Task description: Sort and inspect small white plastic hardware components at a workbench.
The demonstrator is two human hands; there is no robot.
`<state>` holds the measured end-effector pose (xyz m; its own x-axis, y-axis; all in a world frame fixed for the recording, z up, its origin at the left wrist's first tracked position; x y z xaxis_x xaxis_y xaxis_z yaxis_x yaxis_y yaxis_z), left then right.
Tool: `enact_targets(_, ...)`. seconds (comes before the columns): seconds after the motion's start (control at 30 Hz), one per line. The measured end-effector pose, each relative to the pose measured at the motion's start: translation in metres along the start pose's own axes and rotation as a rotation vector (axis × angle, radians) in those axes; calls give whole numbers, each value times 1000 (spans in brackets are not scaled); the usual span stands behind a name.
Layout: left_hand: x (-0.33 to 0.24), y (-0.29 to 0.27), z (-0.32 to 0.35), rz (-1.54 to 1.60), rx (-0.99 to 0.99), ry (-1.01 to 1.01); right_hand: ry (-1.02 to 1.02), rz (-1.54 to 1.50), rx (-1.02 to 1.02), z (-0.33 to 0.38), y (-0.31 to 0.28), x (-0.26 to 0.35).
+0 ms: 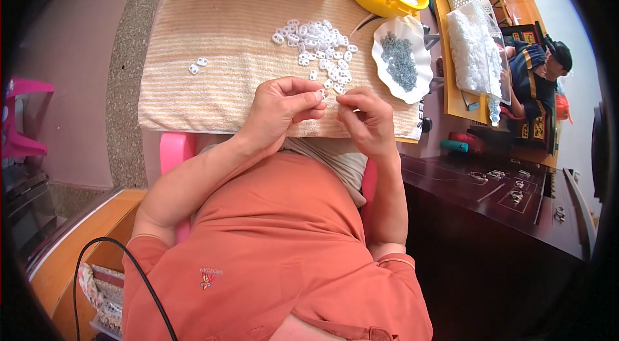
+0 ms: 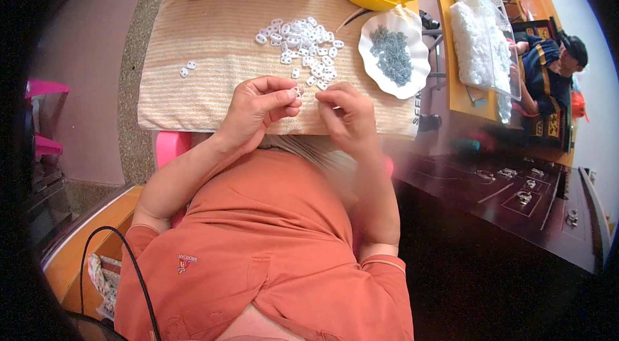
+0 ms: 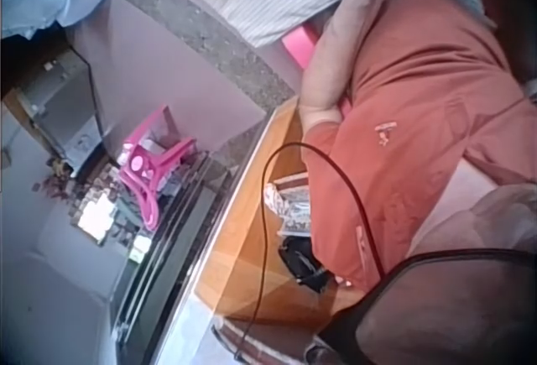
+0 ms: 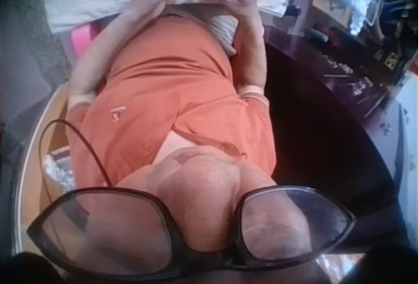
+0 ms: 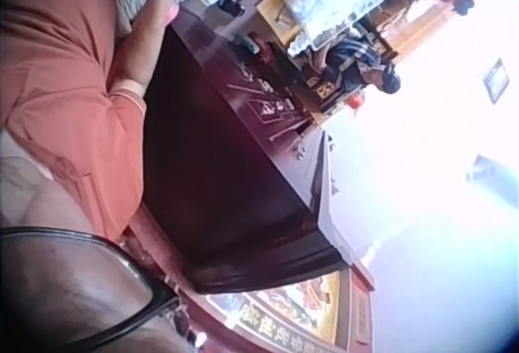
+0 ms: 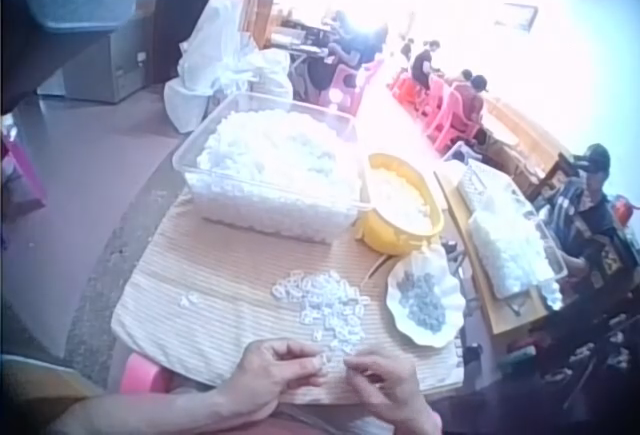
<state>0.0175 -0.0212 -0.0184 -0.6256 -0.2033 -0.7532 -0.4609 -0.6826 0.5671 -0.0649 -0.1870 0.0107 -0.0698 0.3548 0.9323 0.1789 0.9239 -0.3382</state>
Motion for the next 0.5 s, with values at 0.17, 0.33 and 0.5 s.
enact_targets(0.17, -1, -1, 0, -5, -18, 1, -70, 447, 95, -4, 11, 24)
enact_targets(0.33, -2, 0, 0, -14, -15, 4, -103, 528, 117, -8, 12, 17)
enact_targets(0.5, -2, 0, 0, -18, -18, 8, -142, 658, 160, -6, 17, 12)
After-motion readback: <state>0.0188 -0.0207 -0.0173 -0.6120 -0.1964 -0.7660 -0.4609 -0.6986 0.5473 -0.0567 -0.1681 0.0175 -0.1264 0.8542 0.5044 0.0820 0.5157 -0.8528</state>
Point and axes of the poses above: each hand's wrist, its own z-axis away from the middle knuckle, its own y-axis out of the palm, x = y × z, the point moved 3 cm from there along -z, towards the middle knuckle, and after that the axes turned 12 degrees about -z, right-handed, at the moved point
